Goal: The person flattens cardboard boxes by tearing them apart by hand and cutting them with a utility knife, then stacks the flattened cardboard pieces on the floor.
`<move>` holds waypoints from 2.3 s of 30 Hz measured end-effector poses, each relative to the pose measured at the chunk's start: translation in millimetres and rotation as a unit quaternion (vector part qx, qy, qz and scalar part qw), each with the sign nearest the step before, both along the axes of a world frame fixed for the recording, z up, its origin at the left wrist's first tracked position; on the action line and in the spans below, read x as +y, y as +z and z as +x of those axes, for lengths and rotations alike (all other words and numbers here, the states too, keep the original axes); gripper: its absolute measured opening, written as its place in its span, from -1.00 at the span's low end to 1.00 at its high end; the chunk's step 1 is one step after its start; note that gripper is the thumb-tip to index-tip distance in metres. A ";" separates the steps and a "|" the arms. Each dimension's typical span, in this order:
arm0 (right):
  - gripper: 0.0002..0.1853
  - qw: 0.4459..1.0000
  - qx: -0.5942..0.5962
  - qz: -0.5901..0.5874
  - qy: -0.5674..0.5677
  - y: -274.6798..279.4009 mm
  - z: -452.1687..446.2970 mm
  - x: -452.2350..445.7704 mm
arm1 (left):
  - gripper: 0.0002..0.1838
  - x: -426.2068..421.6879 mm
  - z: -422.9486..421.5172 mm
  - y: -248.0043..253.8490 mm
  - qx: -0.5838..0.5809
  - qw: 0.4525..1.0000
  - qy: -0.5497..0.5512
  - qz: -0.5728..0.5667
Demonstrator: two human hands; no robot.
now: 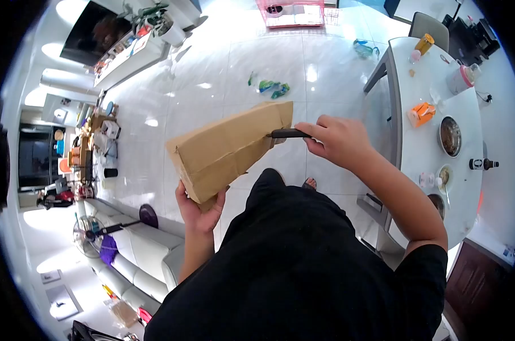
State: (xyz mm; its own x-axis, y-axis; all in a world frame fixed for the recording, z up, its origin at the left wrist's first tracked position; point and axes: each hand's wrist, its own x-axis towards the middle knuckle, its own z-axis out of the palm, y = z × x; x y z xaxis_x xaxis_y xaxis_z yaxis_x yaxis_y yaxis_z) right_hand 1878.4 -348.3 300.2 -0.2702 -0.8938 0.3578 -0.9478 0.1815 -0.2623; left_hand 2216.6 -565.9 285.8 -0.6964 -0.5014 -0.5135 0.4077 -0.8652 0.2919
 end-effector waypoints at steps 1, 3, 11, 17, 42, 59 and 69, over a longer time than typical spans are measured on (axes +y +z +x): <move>-0.64 1.000 0.000 -0.002 -0.004 -3.8 -19.5 -11.7 | -0.27 -15.2 -18.9 -1.7 0.000 1.000 -0.008 0.001; -0.65 1.000 0.003 -0.003 -0.015 -14.5 -58.3 -34.1 | -0.25 -45.0 -54.8 -7.5 -0.005 1.000 -0.007 0.014; -0.59 0.999 0.030 -0.009 -0.033 -49.6 -226.8 -124.7 | -0.30 -180.3 -246.4 -16.1 -0.003 0.994 -0.098 0.048; -0.61 0.995 0.074 -0.020 -0.064 -44.8 -343.4 -172.5 | -0.30 -269.4 -392.6 -0.6 -0.031 0.988 -0.151 0.018; -0.66 0.880 -0.172 0.154 -0.415 -170.7 -879.7 -138.1 | -0.45 -368.3 -986.8 3.7 0.006 0.980 -0.188 -0.059; -0.69 0.356 -0.527 -0.294 -0.714 -247.5 -1042.3 -98.5 | -0.36 -330.1 -1524.7 -13.7 0.034 0.911 -0.405 0.066; -0.67 0.253 -0.532 -0.523 -0.616 -229.5 -1239.4 6.1 | -0.43 -159.5 -1778.3 -61.2 -0.016 0.853 -0.514 0.084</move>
State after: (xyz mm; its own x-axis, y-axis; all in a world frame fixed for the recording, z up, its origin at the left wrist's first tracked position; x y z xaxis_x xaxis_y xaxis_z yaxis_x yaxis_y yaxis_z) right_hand 639.0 -342.2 70.8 -0.5532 0.5372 -0.6367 0.3674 -0.5286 -0.7652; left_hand 438.3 -725.4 224.7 -0.7081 0.4491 -0.5448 -0.5981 -0.7917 0.1248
